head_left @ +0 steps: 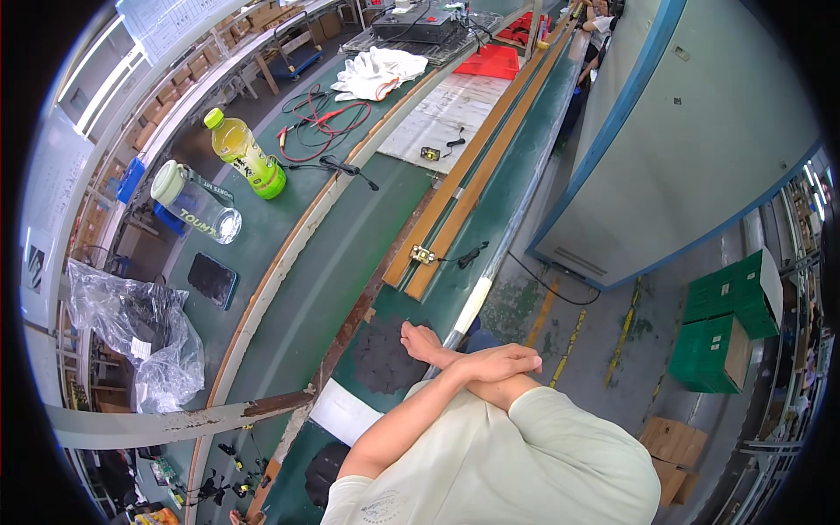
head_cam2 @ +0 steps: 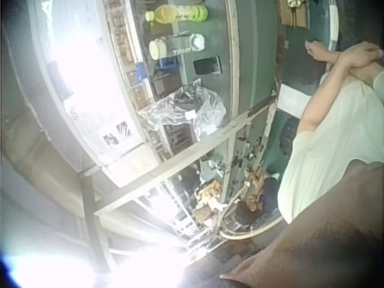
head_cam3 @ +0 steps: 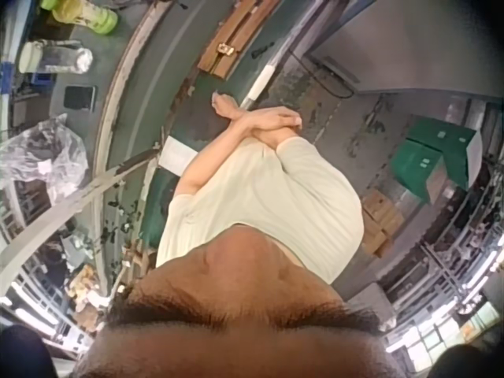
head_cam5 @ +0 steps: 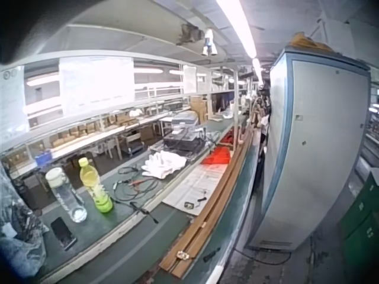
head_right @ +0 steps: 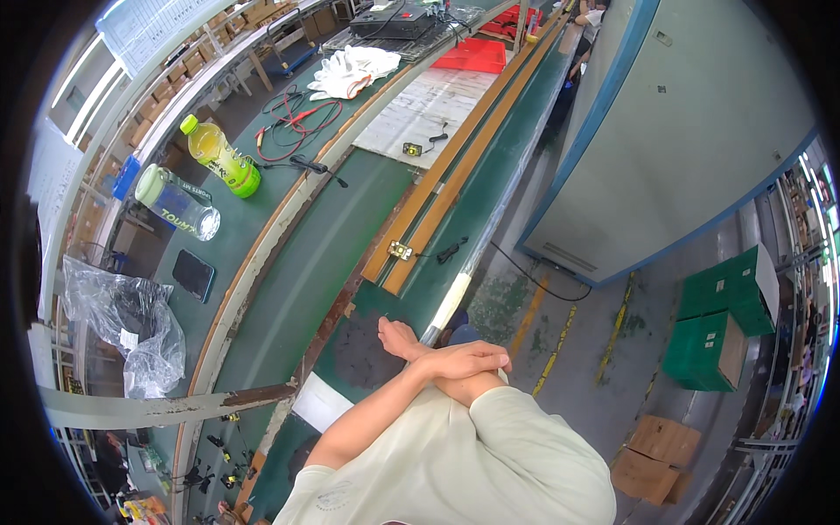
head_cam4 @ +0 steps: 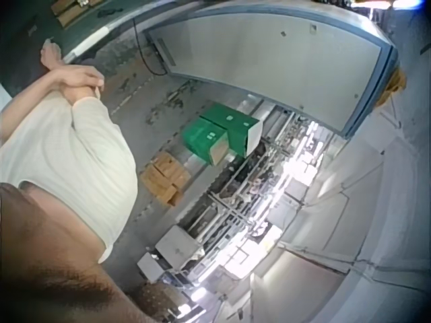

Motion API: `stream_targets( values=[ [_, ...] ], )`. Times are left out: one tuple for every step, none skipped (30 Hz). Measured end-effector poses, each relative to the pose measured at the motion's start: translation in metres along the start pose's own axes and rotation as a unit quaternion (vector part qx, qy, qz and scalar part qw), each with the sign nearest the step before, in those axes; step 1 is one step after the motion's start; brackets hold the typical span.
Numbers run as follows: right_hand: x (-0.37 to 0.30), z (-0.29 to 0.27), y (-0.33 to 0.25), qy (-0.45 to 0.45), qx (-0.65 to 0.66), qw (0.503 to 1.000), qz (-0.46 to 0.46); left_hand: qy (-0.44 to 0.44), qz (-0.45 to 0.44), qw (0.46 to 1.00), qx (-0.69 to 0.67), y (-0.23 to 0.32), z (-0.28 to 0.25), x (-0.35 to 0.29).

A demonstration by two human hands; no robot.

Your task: Assembling small electronic components onto circuit boards at a manual assembly station on a production floor.

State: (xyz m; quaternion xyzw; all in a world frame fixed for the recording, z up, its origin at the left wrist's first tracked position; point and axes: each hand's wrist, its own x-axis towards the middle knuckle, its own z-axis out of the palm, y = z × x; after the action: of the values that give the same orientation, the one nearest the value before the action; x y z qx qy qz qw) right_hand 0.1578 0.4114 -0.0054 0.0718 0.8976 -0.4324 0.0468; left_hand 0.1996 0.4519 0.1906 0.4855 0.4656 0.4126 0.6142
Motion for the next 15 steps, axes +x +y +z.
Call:
stream_targets(
  values=[
    [0.0003,-0.0004,0.0005,-0.002,0.002,1.000,0.001,0.000,0.001,1.000,0.001,0.0002,0.0002,0.0001],
    [0.0002,-0.0013,-0.0004,-0.005,0.003,1.000,0.001,0.000,0.003,1.000,0.001,-0.0001,0.0005,-0.0001],
    [-0.0001,-0.0023,-0.0013,-0.008,0.005,1.000,0.001,0.001,0.006,1.000,0.000,-0.0004,0.0008,-0.0002],
    [-0.0004,-0.0033,-0.0020,-0.008,0.004,1.000,0.000,0.001,0.008,1.000,0.000,-0.0008,0.0011,-0.0004],
    [-0.0008,-0.0044,-0.0027,-0.013,0.003,1.000,0.001,0.002,0.009,1.000,0.000,-0.0011,0.0013,-0.0004],
    [-0.0011,-0.0054,-0.0034,-0.018,0.003,1.000,0.002,0.003,0.005,1.000,0.001,-0.0015,0.0016,-0.0005],
    [-0.0011,-0.0056,-0.0024,-0.021,0.002,1.000,0.003,0.002,0.002,1.000,0.002,-0.0008,0.0018,-0.0004],
    [-0.0008,-0.0056,-0.0015,-0.020,0.002,1.000,0.003,0.001,-0.001,1.000,0.003,0.0000,0.0020,-0.0003],
    [-0.0004,-0.0056,-0.0007,-0.014,0.002,1.000,-0.004,0.001,-0.001,1.000,0.004,-0.0004,0.0022,0.0000],
    [0.0000,-0.0055,0.0000,-0.008,0.002,1.000,-0.011,0.001,0.001,1.000,0.005,-0.0017,0.0024,0.0005],
    [0.0003,-0.0053,0.0007,-0.002,0.002,1.000,-0.018,0.001,0.002,1.000,0.005,-0.0025,0.0026,0.0009],
    [0.0004,-0.0057,0.0006,-0.002,0.001,1.000,-0.018,0.001,0.003,1.000,0.006,-0.0023,0.0023,0.0009],
    [0.0004,-0.0061,0.0005,-0.004,0.005,1.000,-0.020,0.002,0.003,1.000,0.006,-0.0020,0.0019,0.0010],
    [0.0003,-0.0064,0.0004,-0.006,0.008,1.000,-0.022,0.002,0.006,1.000,0.006,-0.0019,0.0014,0.0010],
    [0.0003,-0.0065,0.0003,-0.008,0.011,1.000,-0.024,0.002,0.009,1.000,0.005,-0.0017,0.0010,0.0011]
  ],
)
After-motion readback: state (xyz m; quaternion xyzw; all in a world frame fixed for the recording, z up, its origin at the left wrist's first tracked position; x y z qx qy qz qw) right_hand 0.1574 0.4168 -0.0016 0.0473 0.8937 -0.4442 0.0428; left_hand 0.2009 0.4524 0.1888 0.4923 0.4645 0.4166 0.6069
